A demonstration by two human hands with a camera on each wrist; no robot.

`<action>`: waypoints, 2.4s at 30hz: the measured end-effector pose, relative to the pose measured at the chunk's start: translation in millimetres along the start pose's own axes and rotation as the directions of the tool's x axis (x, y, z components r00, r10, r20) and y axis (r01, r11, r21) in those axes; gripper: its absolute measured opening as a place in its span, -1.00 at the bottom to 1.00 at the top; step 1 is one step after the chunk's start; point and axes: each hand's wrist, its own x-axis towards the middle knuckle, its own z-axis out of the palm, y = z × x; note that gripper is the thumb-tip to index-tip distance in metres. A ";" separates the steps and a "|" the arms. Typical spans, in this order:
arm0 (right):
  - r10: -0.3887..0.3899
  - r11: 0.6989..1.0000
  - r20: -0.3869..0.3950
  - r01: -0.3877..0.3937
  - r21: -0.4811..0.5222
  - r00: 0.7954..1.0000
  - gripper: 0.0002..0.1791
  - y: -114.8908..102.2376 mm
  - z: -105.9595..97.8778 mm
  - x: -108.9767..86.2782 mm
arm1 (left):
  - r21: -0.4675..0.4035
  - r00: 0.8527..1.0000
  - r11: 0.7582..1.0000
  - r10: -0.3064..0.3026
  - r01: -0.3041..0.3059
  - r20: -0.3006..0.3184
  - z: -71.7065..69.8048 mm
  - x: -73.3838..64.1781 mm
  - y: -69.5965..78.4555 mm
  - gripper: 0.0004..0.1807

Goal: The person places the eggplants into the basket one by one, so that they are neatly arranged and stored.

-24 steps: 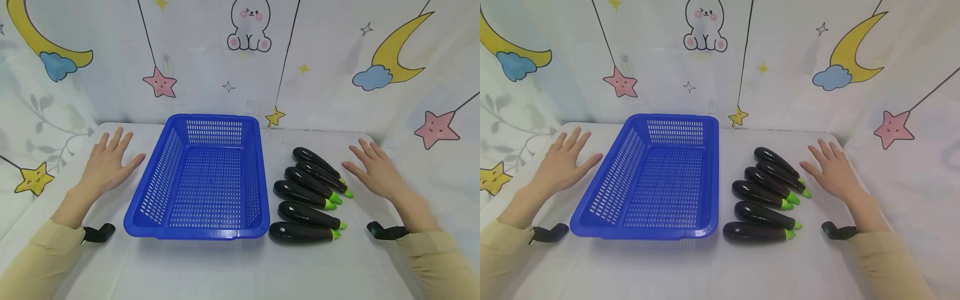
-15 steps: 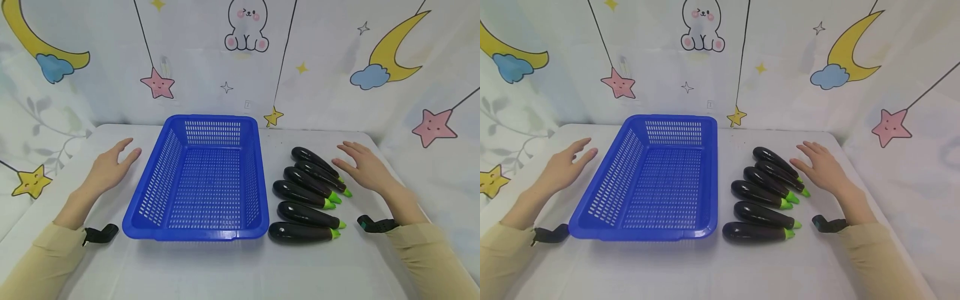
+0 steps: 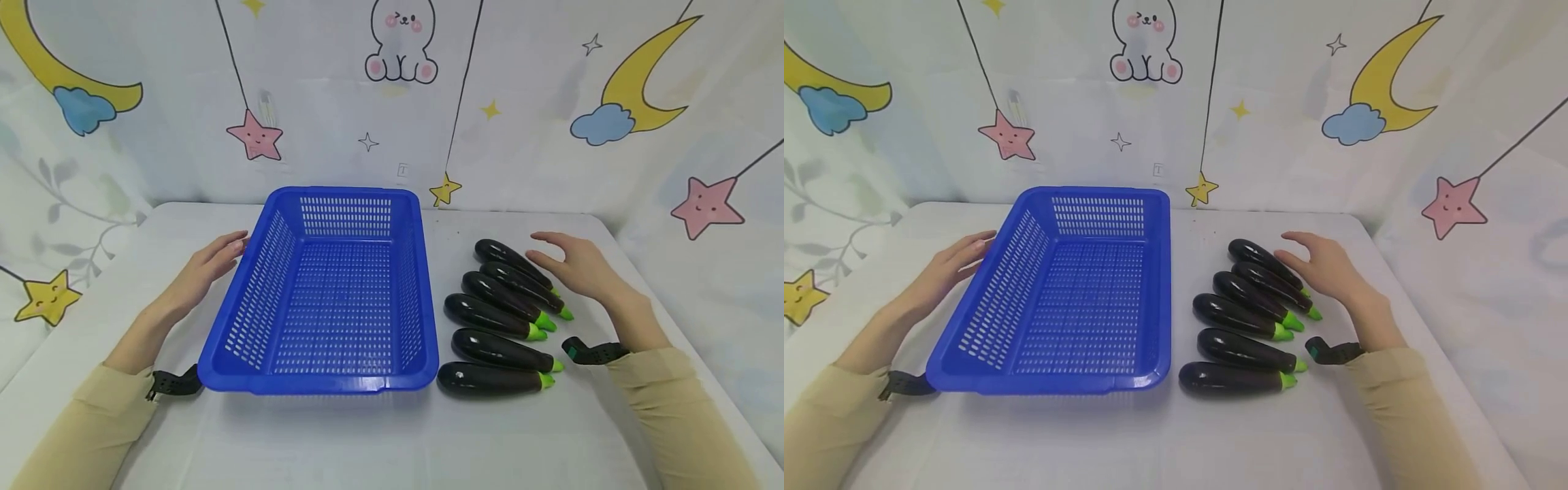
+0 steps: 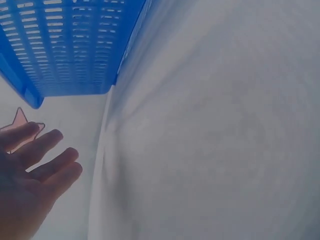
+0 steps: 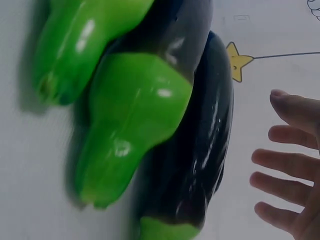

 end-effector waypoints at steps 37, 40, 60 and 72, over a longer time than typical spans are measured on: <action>-0.066 0.980 0.124 0.041 0.195 0.990 -0.55 12.6 23.2 7.7 | -0.852 0.884 0.430 0.212 0.299 0.417 35.9 -10.7 -7.0 -0.45; -0.070 0.979 0.116 0.046 0.199 0.991 -0.57 13.2 24.2 8.1 | -0.849 0.880 0.427 0.206 0.313 0.428 35.7 -10.6 -8.1 -0.44; -0.073 0.977 0.056 0.060 0.204 0.996 -0.59 12.6 25.1 8.6 | -0.871 0.862 0.348 0.250 0.346 0.442 35.4 -8.5 -11.0 -0.41; -0.062 0.982 -0.015 0.064 0.179 0.998 -0.59 8.1 24.7 10.7 | -0.861 0.864 0.400 0.255 0.314 0.433 34.8 -8.8 -9.9 -0.41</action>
